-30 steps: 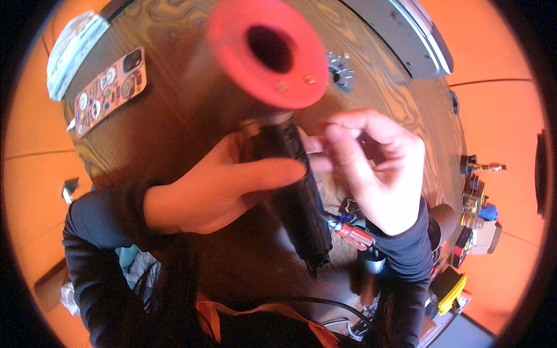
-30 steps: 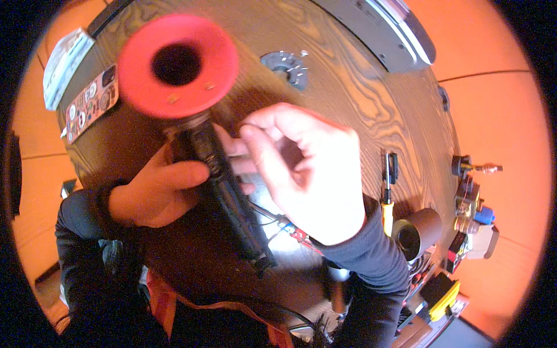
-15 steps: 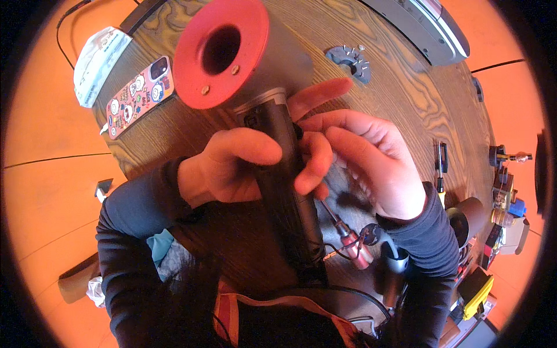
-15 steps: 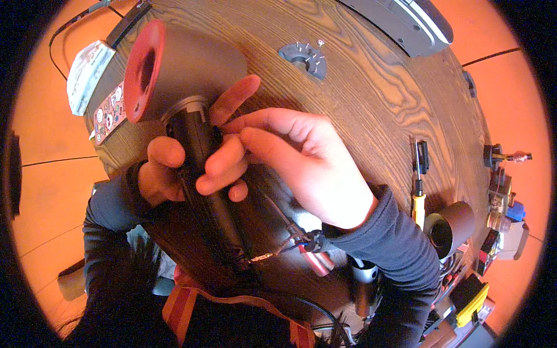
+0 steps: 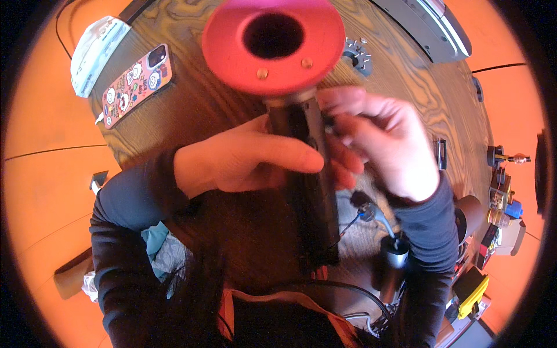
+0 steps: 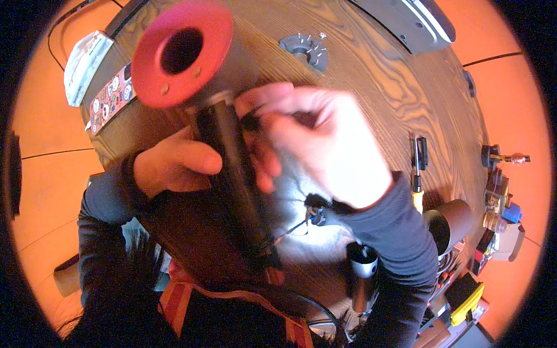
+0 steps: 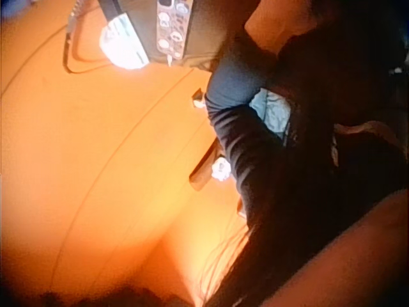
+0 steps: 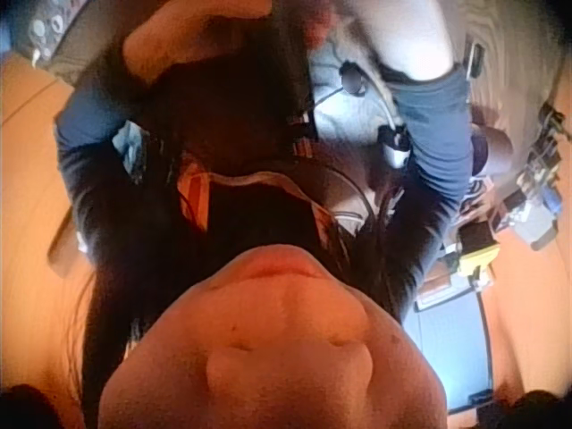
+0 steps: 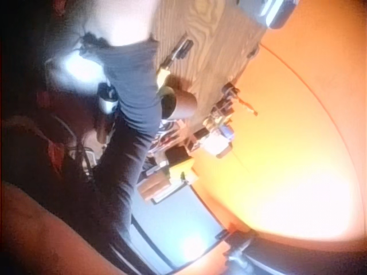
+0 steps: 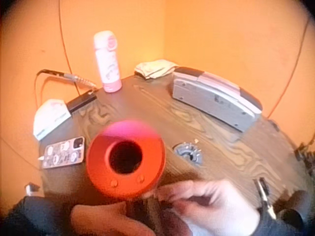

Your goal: The person disassembles a hair dryer on a wooden table, using a screwdriver and pliers to remove screws and internal components. They detach the handle, expose the internal wiring, and manipulate small parts with tweezers before reassembling the device.

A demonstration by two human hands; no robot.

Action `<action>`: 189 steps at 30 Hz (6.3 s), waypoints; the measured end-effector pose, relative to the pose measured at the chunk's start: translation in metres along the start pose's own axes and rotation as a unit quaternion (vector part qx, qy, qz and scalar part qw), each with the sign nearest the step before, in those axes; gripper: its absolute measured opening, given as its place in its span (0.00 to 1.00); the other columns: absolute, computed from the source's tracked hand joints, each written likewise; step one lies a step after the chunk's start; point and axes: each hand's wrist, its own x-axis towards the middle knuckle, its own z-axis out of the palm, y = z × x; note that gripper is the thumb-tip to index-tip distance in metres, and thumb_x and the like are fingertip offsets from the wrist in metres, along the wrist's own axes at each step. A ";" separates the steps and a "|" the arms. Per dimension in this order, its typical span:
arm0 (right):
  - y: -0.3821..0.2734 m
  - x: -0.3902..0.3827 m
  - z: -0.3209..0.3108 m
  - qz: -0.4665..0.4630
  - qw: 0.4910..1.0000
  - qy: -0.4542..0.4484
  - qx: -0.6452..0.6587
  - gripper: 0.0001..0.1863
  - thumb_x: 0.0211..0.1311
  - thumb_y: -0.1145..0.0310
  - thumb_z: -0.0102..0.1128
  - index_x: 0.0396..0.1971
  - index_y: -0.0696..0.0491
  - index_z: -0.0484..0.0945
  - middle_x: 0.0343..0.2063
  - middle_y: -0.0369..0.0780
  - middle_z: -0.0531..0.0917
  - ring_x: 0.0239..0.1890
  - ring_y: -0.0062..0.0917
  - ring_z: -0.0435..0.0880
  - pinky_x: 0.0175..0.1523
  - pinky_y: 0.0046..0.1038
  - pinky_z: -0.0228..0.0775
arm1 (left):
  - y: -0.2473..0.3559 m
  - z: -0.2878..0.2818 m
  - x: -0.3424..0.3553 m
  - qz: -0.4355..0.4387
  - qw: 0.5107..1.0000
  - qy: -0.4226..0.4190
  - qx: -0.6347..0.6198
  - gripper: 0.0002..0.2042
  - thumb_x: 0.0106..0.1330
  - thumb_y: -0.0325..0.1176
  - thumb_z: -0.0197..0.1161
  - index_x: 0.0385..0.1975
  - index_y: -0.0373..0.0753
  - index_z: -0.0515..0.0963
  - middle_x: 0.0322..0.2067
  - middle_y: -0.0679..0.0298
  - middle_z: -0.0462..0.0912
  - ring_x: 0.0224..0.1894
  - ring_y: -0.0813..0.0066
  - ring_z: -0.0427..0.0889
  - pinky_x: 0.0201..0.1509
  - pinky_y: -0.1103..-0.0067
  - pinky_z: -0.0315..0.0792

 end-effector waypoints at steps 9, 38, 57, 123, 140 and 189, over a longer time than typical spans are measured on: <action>0.003 0.015 -0.010 -0.197 0.788 0.150 -0.564 0.03 0.46 0.76 0.58 0.23 0.59 0.77 0.20 0.46 0.76 0.22 0.35 0.77 0.30 0.29 0.69 | 0.001 -0.001 0.004 0.036 0.997 0.060 0.036 0.39 0.50 0.28 0.63 0.62 0.43 0.46 0.44 0.56 0.72 0.46 0.63 0.76 0.53 0.68 0.68; -0.039 -0.013 -0.011 -0.056 0.965 -0.162 0.198 0.32 0.62 0.40 0.30 0.09 0.51 0.56 0.08 0.34 0.60 0.10 0.20 0.59 0.57 0.60 0.44 | -0.009 -0.007 0.005 0.017 0.999 0.005 0.033 0.28 0.43 0.20 0.65 0.45 0.40 0.59 0.36 0.60 0.73 0.41 0.66 0.75 0.55 0.62 0.65; -0.014 0.000 -0.002 -0.095 0.965 -0.110 0.216 0.17 0.59 0.54 0.42 0.22 0.53 0.60 0.20 0.34 0.63 0.22 0.20 0.63 0.49 0.37 0.67 | -0.006 -0.002 0.005 -0.021 0.992 0.066 0.103 0.37 0.35 0.29 0.75 0.47 0.37 0.61 0.38 0.60 0.72 0.44 0.67 0.74 0.49 0.69 0.72; 0.018 0.044 -0.053 -0.314 0.739 0.219 -0.555 0.06 0.47 0.72 0.63 0.27 0.56 0.79 0.23 0.40 0.76 0.26 0.27 0.77 0.31 0.23 0.68 | -0.008 -0.007 0.004 0.029 1.000 0.007 0.003 0.24 0.42 0.18 0.65 0.38 0.41 0.61 0.34 0.62 0.71 0.42 0.68 0.74 0.52 0.68 0.68; -0.002 0.009 -0.002 -0.376 0.848 -0.060 -0.369 0.09 0.38 0.75 0.68 0.25 0.52 0.83 0.23 0.36 0.75 0.22 0.21 0.73 0.25 0.20 0.63 | -0.005 -0.007 -0.002 0.085 0.985 0.148 0.022 0.12 0.51 0.22 0.61 0.33 0.41 0.67 0.32 0.64 0.75 0.37 0.75 0.75 0.42 0.80 0.68; -0.029 -0.073 0.013 -0.273 0.860 0.183 -0.390 0.39 0.53 0.81 0.50 0.63 0.50 0.43 0.38 0.44 0.72 0.36 0.25 0.76 0.31 0.21 0.76 | 0.000 -0.012 0.005 0.058 0.991 0.112 0.037 0.13 0.54 0.26 0.57 0.37 0.43 0.63 0.31 0.70 0.67 0.32 0.81 0.69 0.45 0.78 0.66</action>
